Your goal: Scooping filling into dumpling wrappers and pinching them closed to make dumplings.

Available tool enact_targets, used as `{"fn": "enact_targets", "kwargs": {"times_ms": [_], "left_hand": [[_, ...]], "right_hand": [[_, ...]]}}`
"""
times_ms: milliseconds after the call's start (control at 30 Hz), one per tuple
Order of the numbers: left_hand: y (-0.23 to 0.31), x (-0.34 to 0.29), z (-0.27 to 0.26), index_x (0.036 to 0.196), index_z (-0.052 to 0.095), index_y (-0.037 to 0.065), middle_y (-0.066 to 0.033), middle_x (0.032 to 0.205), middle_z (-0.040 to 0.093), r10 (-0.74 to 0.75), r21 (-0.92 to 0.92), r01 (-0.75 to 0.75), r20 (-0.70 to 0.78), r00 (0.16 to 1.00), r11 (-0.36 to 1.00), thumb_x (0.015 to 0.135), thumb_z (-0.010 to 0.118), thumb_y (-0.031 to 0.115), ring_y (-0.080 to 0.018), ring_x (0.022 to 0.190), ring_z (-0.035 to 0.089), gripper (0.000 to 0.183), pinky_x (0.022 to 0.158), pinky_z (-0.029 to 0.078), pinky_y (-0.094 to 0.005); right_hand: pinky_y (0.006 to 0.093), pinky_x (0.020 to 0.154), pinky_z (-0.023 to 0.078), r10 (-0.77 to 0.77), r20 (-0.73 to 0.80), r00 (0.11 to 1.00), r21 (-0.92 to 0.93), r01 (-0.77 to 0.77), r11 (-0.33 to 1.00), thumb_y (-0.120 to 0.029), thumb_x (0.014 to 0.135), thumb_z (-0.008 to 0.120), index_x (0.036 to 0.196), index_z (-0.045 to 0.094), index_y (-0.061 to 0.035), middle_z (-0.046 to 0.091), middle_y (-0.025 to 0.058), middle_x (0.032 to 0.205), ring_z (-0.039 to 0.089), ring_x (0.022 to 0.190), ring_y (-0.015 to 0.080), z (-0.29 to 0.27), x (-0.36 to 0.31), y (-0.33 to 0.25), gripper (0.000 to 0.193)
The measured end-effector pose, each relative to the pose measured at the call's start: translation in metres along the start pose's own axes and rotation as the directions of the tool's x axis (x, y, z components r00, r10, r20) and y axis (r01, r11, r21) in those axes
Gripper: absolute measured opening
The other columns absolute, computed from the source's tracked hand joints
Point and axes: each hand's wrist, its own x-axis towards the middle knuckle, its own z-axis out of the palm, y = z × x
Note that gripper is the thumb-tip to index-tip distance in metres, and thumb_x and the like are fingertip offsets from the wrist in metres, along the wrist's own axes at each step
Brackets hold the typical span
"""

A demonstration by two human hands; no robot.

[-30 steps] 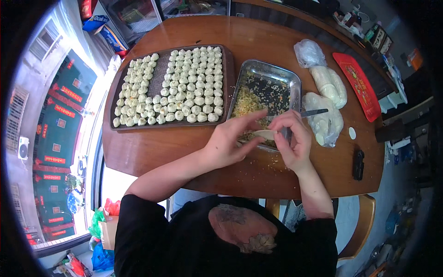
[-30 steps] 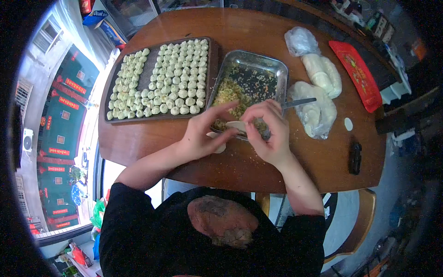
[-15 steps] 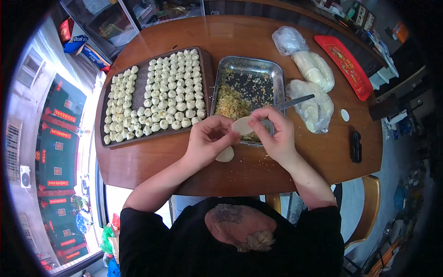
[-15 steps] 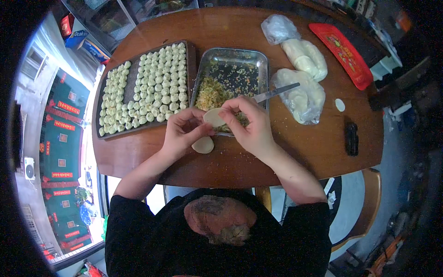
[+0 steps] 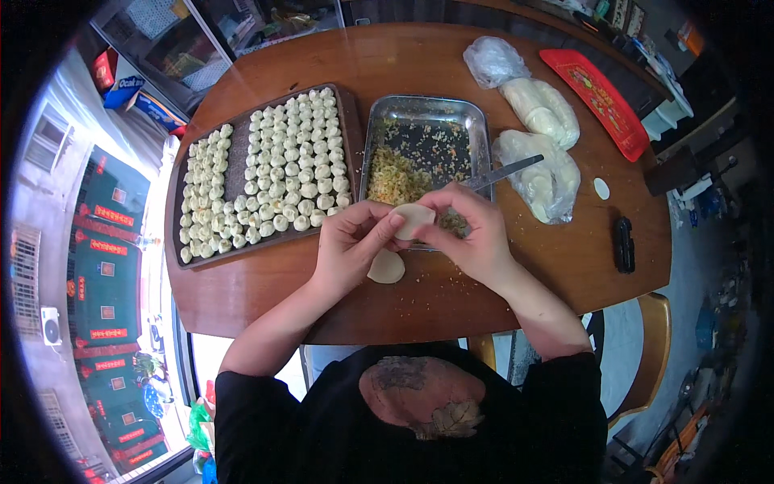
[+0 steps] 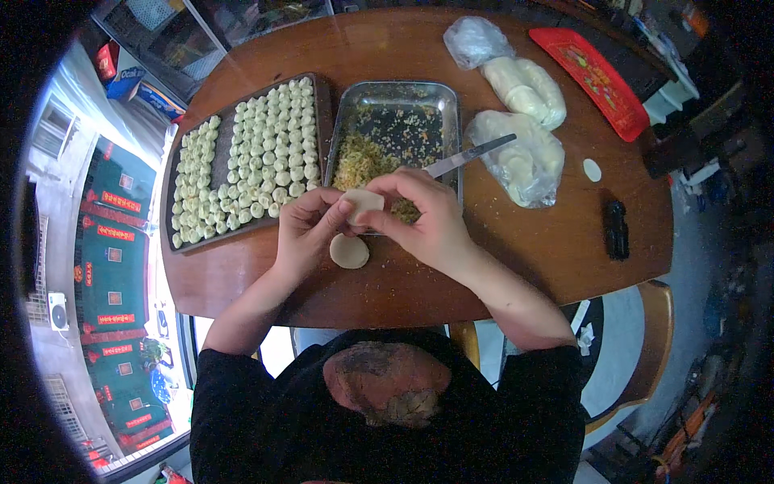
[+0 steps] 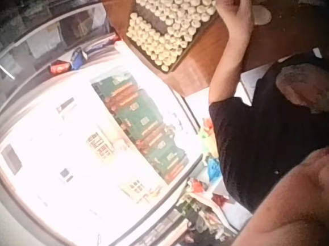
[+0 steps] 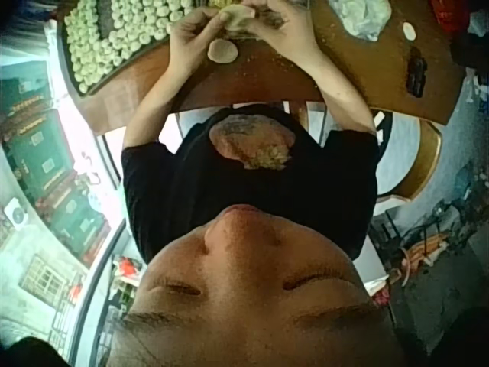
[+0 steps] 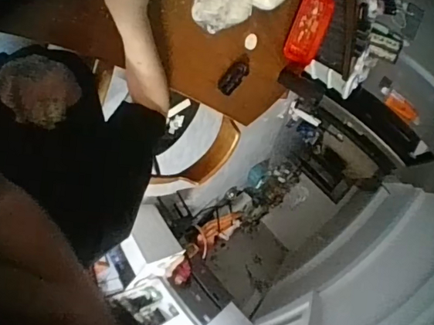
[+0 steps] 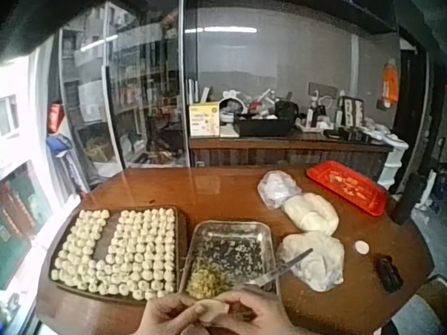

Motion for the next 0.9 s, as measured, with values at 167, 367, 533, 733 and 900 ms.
{"fn": "enact_targets", "kwargs": {"times_ms": [167,367,533,733,900], "left_hand": [[-0.001,-0.001,0.003,0.103,0.064,-0.003,-0.0077,0.089,0.07,-0.02,-0.05,0.02,0.017,1.0,0.999,0.096,0.062,0.01,-0.0106,0.08,0.067,0.016,0.07,0.055,-0.023],[0.002,-0.003,-0.003,0.105,0.064,-0.003,-0.0097,0.09,0.07,-0.037,-0.025,0.039,0.098,0.995,0.999,0.098,0.059,0.013,-0.0134,0.078,0.068,0.019,0.069,0.055,-0.0252],[0.009,-0.006,-0.002,0.104,0.066,-0.002,-0.0077,0.088,0.07,-0.231,-0.3,0.285,0.205,0.951,0.91,0.101,0.055,0.021,-0.0118,0.078,0.067,0.026,0.069,0.055,-0.0251],[0.005,-0.003,-0.004,0.105,0.068,-0.001,-0.0064,0.09,0.072,-0.121,-0.159,0.127,0.043,0.992,0.979,0.098,0.06,0.019,-0.0088,0.075,0.065,0.023,0.067,0.053,-0.022],[0.009,-0.007,0.0,0.107,0.067,-0.003,-0.0083,0.095,0.072,-0.006,-0.046,0.006,-0.01,1.0,0.999,0.096,0.062,0.011,-0.01,0.081,0.067,0.018,0.072,0.055,-0.0236]], "right_hand": [[0.0311,0.074,0.049,-0.026,-0.012,1.0,0.027,0.026,0.999,-0.008,0.089,0.066,0.096,0.067,-0.0026,0.066,0.0082,0.086,0.064,0.08,0.0212,0.0,-0.002,0.005,0.008],[0.033,0.076,0.047,-0.09,-0.198,0.976,-0.011,0.089,0.996,-0.006,0.084,0.069,0.096,0.069,-0.0071,0.064,0.0048,0.086,0.062,0.08,0.0219,-0.005,-0.004,0.01,0.012],[0.0387,0.082,0.044,-0.477,-0.002,0.879,-0.349,0.447,0.824,-0.014,0.074,0.078,0.093,0.072,-0.0157,0.061,-0.0016,0.091,0.058,0.084,0.0197,-0.004,-0.006,0.001,0.02],[0.0387,0.082,0.045,-0.344,-0.017,0.939,-0.242,0.33,0.912,-0.023,0.075,0.079,0.099,0.071,-0.0123,0.061,0.0009,0.095,0.059,0.087,0.0225,-0.003,-0.005,-0.006,0.028],[0.0357,0.076,0.048,-0.152,-0.023,0.988,-0.12,0.149,0.982,-0.016,0.08,0.076,0.097,0.069,-0.0039,0.066,0.0094,0.094,0.063,0.087,0.0267,0.001,-0.002,0.002,0.022]]}}
